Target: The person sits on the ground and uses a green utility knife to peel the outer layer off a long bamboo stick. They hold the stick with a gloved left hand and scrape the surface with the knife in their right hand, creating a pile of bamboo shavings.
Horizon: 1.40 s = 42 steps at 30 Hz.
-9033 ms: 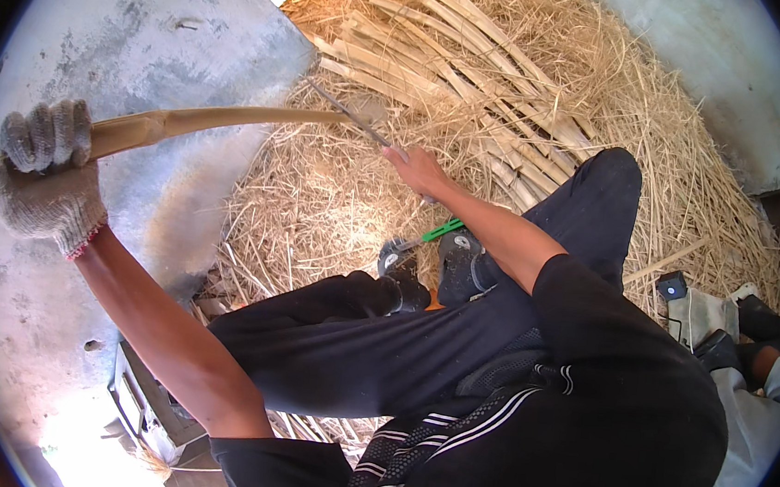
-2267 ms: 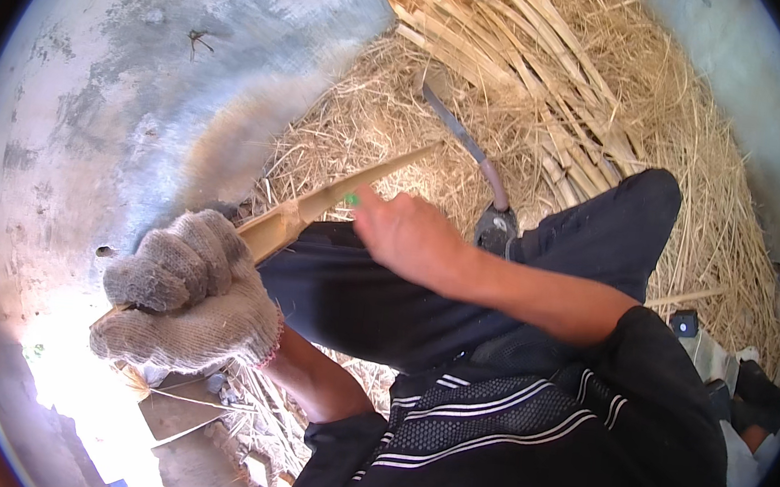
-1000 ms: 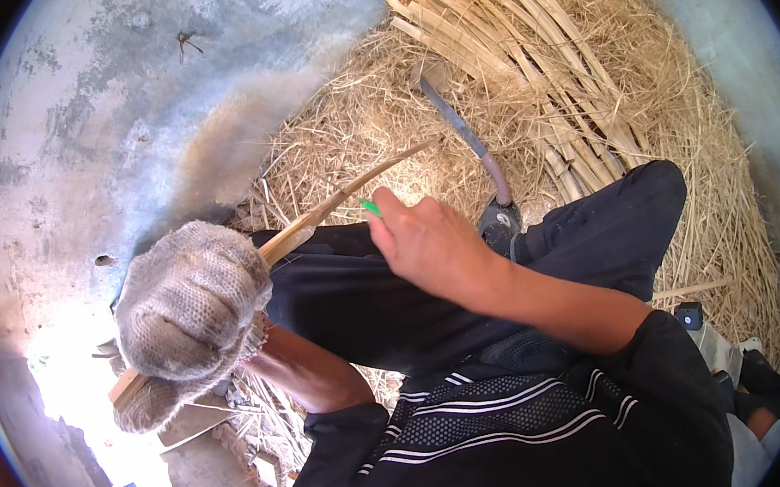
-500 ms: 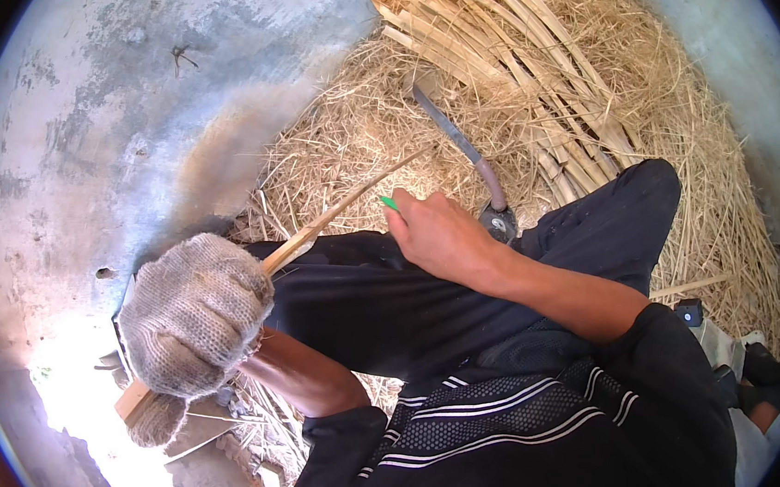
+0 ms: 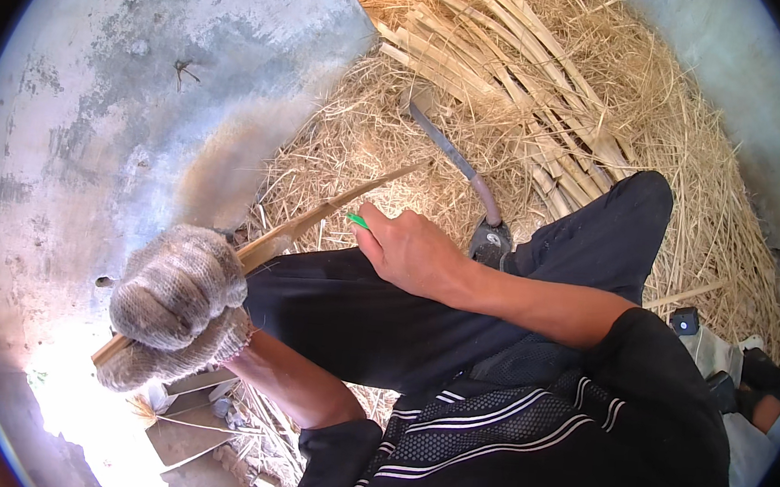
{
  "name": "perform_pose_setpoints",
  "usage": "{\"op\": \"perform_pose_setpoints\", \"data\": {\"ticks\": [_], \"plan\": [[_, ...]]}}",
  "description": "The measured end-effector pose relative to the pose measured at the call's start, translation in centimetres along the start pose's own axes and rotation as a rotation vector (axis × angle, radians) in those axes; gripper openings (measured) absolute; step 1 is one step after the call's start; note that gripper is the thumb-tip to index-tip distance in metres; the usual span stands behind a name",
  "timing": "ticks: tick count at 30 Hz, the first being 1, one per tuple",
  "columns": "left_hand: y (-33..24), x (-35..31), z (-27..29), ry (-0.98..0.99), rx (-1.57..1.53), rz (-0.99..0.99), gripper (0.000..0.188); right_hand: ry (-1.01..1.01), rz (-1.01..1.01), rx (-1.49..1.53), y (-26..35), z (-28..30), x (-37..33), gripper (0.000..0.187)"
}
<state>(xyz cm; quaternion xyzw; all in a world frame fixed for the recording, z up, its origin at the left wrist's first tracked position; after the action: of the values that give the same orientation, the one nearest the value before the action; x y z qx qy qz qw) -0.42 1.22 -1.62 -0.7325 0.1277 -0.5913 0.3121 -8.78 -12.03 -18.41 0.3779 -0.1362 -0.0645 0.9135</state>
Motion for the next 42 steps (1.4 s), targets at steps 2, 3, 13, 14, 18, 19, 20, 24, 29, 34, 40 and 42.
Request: {"op": "perform_pose_setpoints", "data": {"ticks": [2, 3, 13, 14, 18, 19, 20, 24, 29, 34, 40, 42], "plan": [[0.6, 0.4, 0.1, -0.001, -0.040, 0.008, 0.057, -0.069, -0.010, -0.033, -3.8, -2.3, 0.4, 0.028], [1.2, 0.4, 0.3, -0.030, -0.032, -0.002, 0.057, -0.098, -0.036, -0.103, -6.4, -3.1, 1.0, 0.028], [0.8, 0.7, 1.3, -0.219, 0.078, 0.002, 0.062, 0.025, -0.178, -0.074, -6.5, -3.0, 2.7, 0.032], [1.0, 0.7, 1.2, -0.242, 0.070, -0.003, 0.062, 0.039, -0.188, -0.071, -6.7, -3.2, 2.6, 0.032], [0.7, 0.4, 0.9, -0.307, 0.082, 0.011, 0.062, 0.051, -0.132, -0.073, -4.8, -3.0, 2.2, 0.033], [0.3, 0.3, 0.9, -0.316, 0.102, 0.015, 0.062, 0.054, -0.095, -0.045, -2.5, -1.7, 2.3, 0.033], [0.3, 0.4, 0.8, -0.306, 0.093, 0.016, 0.062, 0.057, -0.071, -0.017, -1.2, -1.0, 2.1, 0.032], [1.3, 1.1, -0.8, -0.271, 0.033, 0.018, 0.061, 0.122, -0.226, -0.354, -16.7, -7.5, 1.4, 0.027], [1.9, 1.1, -0.4, -0.302, 0.106, -0.009, 0.061, 0.318, -0.296, -0.364, -18.0, -7.6, 2.7, 0.039], [0.5, 1.3, -0.4, -0.472, 0.214, -0.046, 0.062, 0.244, -0.225, 0.105, -5.1, -0.5, 2.4, 0.039], [2.1, 2.2, -2.5, -0.727, 0.334, -0.135, 0.063, -0.003, -0.131, 0.053, -6.2, -2.8, 1.5, 0.028], [2.1, 2.1, -2.9, -0.731, 0.376, -0.161, 0.062, 0.016, -0.173, -0.022, -8.1, -3.8, 1.7, 0.030]]}}
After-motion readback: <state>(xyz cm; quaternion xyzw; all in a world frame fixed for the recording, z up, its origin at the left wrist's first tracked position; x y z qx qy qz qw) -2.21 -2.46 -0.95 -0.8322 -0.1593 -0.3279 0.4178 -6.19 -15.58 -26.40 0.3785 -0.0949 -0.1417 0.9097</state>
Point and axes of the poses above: each hand's wrist, its own x-axis towards the middle knuckle, its own z-axis out of the back of the hand, y = z × x, the point moved 2 cm from there along x, towards the middle knuckle, and after that the axes turned 9 degrees about -x, right-handed, at the moved point
